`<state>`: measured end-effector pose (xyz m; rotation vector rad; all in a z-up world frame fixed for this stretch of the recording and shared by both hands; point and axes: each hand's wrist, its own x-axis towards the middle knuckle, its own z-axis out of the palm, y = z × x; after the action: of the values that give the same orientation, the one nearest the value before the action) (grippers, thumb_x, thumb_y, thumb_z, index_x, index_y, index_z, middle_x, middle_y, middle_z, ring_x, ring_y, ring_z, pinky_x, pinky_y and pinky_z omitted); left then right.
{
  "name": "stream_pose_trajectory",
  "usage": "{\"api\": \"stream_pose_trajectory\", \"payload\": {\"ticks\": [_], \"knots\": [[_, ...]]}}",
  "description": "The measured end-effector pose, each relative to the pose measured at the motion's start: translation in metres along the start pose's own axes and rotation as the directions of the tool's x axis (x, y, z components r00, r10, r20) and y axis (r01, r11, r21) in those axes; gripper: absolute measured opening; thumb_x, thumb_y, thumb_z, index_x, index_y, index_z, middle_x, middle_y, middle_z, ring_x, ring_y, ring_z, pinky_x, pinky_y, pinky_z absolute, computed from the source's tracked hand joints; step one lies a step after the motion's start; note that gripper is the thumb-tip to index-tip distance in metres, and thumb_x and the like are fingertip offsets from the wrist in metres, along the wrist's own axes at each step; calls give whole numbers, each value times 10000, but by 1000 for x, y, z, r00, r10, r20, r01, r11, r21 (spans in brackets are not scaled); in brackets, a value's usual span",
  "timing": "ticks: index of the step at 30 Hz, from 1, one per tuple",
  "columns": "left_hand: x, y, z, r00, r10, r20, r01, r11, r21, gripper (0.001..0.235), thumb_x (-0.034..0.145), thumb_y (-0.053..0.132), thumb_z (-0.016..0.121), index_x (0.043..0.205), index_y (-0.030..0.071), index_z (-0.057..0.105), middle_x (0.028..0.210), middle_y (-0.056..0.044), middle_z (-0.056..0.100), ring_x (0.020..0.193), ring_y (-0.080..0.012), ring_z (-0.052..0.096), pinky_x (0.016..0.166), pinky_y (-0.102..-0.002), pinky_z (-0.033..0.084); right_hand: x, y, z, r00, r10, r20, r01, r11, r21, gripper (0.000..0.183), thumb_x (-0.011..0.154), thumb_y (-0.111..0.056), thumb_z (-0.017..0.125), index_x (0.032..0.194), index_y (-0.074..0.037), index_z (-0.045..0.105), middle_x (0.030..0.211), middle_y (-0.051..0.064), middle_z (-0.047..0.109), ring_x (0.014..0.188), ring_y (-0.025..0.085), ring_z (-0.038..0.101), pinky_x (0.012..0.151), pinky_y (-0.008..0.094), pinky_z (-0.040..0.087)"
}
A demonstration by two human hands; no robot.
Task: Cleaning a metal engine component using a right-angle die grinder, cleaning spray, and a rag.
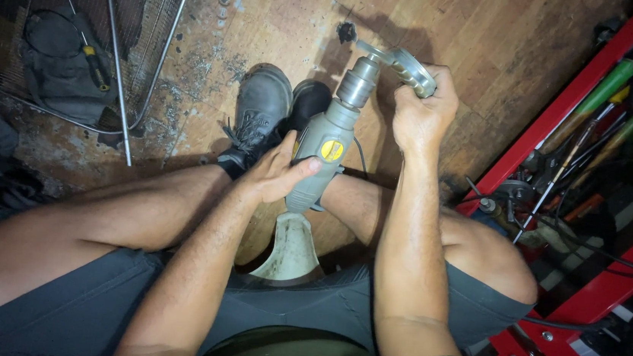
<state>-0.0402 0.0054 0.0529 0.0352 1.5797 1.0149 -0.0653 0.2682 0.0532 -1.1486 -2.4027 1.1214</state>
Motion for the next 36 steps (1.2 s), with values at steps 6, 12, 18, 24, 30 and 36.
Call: {"api": "stream_pose_trajectory", "payload": {"ticks": [6,12,18,24,30,36], "knots": [[7,-6,2,1000,1,1,-1,1000,-4,1179,849,786,522,1619,-28,156,1607,-328,306,1507,-419,312,1250,-510,267,-2,-3,-3,993,-110,31,110,994,8,228,661,-14,668,841,-137,736,680,36,557,645,128,534,590,270,416],[7,-3,2,1000,-6,14,7,1000,-2,1204,837,808,502,1617,-37,146,1613,-340,281,1513,-432,296,1253,-520,255,-1,-16,-15,965,-260,40,262,964,-38,235,673,-1,680,877,-99,745,741,85,569,679,173,560,619,289,437],[8,-7,3,1000,-2,6,2,1000,2,1212,832,823,495,1616,-36,155,1609,-328,303,1507,-422,315,1246,-512,274,2,-3,-8,995,-97,34,94,993,77,194,638,1,678,797,-108,696,635,16,501,640,104,513,557,251,386],[7,-5,2,1000,-3,7,3,1000,7,1215,834,825,485,1612,-49,157,1623,-322,279,1512,-415,311,1246,-514,273,-4,-24,-10,998,-42,45,33,980,196,224,612,48,726,804,-59,680,619,52,582,632,112,541,554,236,395],[10,-9,2,1000,15,2,-15,1000,-17,1215,837,824,492,1607,-53,155,1596,-334,320,1499,-414,335,1243,-507,285,-4,-32,-13,998,-40,54,23,959,284,256,598,95,720,815,-36,685,616,109,654,589,128,621,537,230,476],[3,-3,0,999,51,-4,-51,997,-56,1188,850,768,532,1589,-90,175,1562,-371,350,1479,-443,357,1233,-521,301,-2,-20,-9,997,-66,34,56,967,250,249,597,105,715,803,-31,686,607,90,623,605,121,596,531,237,455]]}}
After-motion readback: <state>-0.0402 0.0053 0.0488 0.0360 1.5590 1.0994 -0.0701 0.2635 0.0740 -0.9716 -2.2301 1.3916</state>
